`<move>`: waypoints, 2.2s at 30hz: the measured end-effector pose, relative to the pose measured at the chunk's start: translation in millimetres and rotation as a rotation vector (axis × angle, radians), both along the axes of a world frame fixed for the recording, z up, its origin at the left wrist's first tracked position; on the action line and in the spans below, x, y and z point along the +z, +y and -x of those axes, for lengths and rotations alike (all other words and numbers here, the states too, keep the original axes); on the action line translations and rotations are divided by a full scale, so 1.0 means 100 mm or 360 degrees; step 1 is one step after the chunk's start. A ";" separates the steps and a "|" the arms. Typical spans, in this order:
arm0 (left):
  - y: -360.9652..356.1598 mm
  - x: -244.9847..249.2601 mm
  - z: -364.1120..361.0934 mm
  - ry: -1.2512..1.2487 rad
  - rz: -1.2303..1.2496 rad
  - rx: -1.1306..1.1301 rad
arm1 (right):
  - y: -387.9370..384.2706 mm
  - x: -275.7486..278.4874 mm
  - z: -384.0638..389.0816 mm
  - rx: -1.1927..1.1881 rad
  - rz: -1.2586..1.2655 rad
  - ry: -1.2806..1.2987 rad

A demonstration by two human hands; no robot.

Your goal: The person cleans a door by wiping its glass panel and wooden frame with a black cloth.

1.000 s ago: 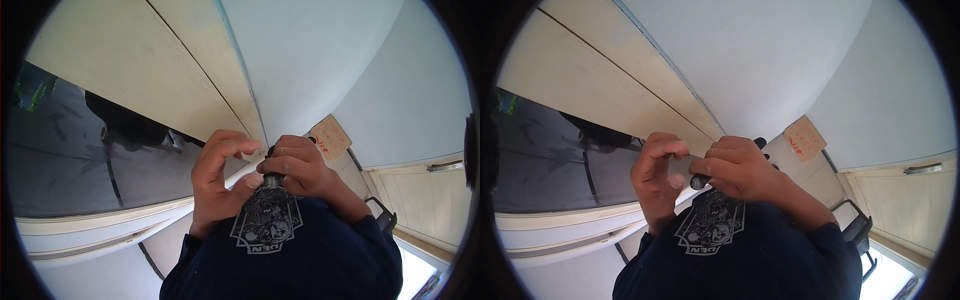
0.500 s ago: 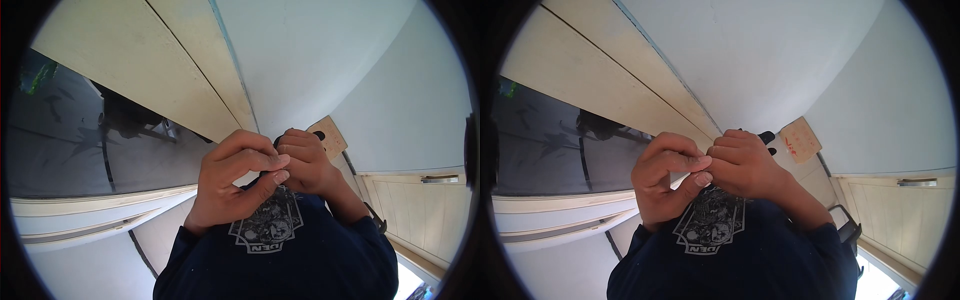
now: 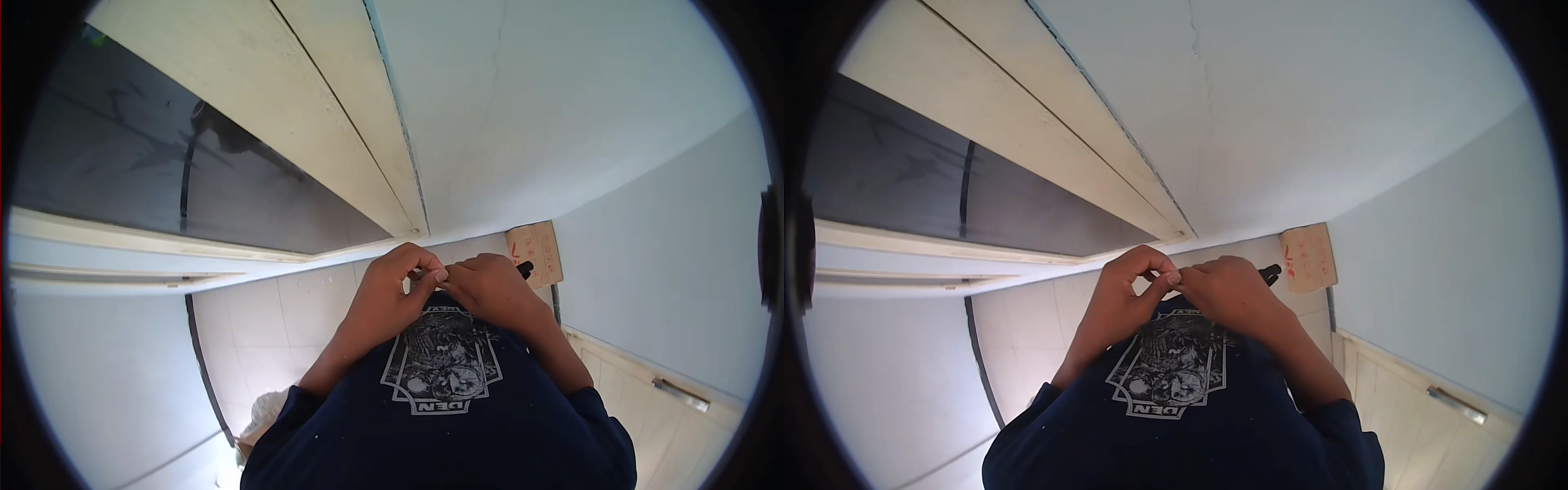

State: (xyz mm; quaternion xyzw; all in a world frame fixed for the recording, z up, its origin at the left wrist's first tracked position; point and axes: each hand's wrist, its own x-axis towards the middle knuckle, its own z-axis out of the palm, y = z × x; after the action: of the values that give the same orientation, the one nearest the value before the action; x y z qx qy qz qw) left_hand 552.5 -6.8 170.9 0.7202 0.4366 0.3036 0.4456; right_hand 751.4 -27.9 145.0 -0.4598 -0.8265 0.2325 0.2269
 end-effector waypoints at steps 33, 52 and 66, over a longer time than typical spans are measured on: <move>0.90 -1.40 0.94 0.0050 0.0874 -0.0304 | 0.99 -0.81 1.09 -0.1486 0.0232 0.1481; 1.60 -1.49 1.24 0.0367 0.0930 -0.0991 | 1.16 -0.70 1.35 -0.1940 0.0041 0.1785; 1.74 -1.50 1.22 0.0423 0.0994 -0.1046 | 1.24 -1.02 1.37 -0.2099 0.0225 0.1839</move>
State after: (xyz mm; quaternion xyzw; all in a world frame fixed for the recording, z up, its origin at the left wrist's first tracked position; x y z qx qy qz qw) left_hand 430.1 167.4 20.8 0.6842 0.3092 -0.0941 0.6537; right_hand 614.1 96.3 43.1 -0.6667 -0.1321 0.3010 0.6689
